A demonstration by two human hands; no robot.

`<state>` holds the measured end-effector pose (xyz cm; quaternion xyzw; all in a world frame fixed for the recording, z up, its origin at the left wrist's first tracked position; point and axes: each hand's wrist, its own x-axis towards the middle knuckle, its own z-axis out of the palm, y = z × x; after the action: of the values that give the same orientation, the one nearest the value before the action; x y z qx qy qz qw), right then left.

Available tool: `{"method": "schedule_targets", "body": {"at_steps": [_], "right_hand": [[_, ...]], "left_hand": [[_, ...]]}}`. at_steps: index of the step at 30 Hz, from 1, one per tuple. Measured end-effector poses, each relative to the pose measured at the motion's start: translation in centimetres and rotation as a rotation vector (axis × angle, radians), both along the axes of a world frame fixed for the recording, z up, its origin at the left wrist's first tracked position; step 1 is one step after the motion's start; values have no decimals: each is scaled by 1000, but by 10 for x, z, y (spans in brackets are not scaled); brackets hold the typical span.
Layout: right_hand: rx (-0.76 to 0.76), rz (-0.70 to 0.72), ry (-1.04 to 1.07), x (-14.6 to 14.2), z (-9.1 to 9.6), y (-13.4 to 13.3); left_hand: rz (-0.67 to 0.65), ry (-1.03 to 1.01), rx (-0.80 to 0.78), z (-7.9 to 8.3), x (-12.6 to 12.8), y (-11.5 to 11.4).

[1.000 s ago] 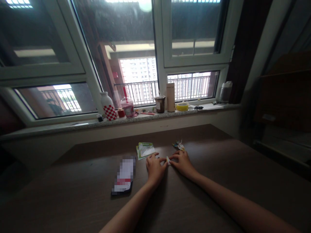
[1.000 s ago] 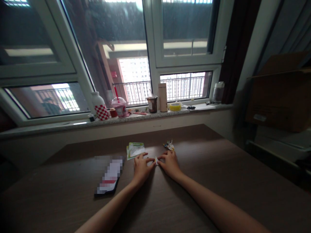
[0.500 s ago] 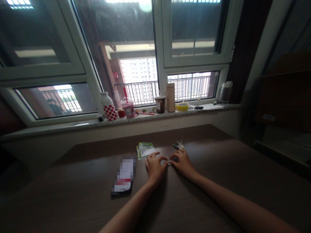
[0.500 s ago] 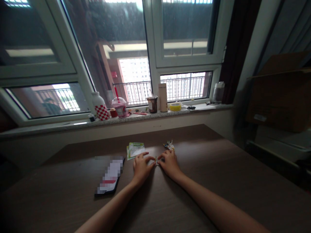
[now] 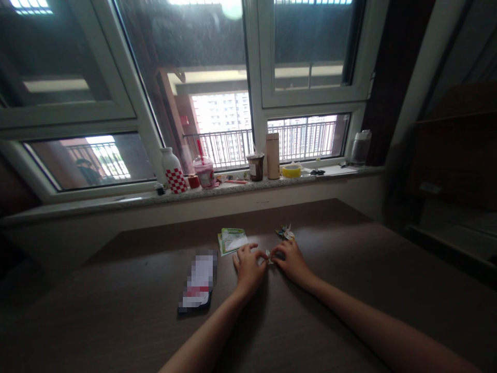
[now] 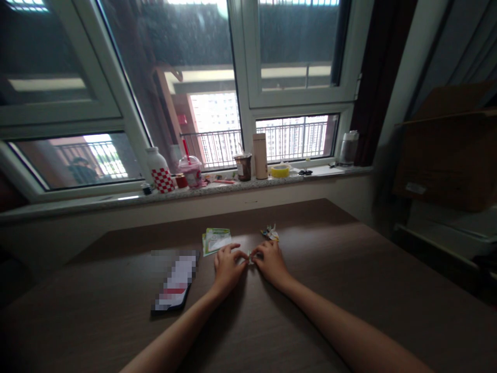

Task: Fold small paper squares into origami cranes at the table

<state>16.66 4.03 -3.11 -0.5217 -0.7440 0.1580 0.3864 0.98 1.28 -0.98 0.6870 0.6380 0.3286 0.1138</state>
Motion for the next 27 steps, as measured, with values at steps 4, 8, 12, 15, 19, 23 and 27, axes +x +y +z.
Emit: {"method": "schedule_targets", "body": {"at_steps": [4, 8, 12, 15, 19, 23, 27], "right_hand": [[1, 47, 21, 1, 2, -1], [23, 82, 1, 1, 5, -4], [47, 78, -61, 2, 8, -7], [78, 78, -121, 6, 9, -7], [81, 132, -195, 10, 11, -7], [35, 135, -199, 12, 13, -9], [-2, 117, -157, 11, 17, -13]], "left_hand": [[-9, 7, 5, -1, -2, 1], [-41, 42, 27, -1, -4, 0], [-74, 93, 31, 1, -6, -1], [-90, 132, 36, 3, -8, -2], [-111, 192, 75, 2, -9, -2], [-144, 229, 86, 1, -10, -2], [-149, 223, 48, 1, -13, -3]]}}
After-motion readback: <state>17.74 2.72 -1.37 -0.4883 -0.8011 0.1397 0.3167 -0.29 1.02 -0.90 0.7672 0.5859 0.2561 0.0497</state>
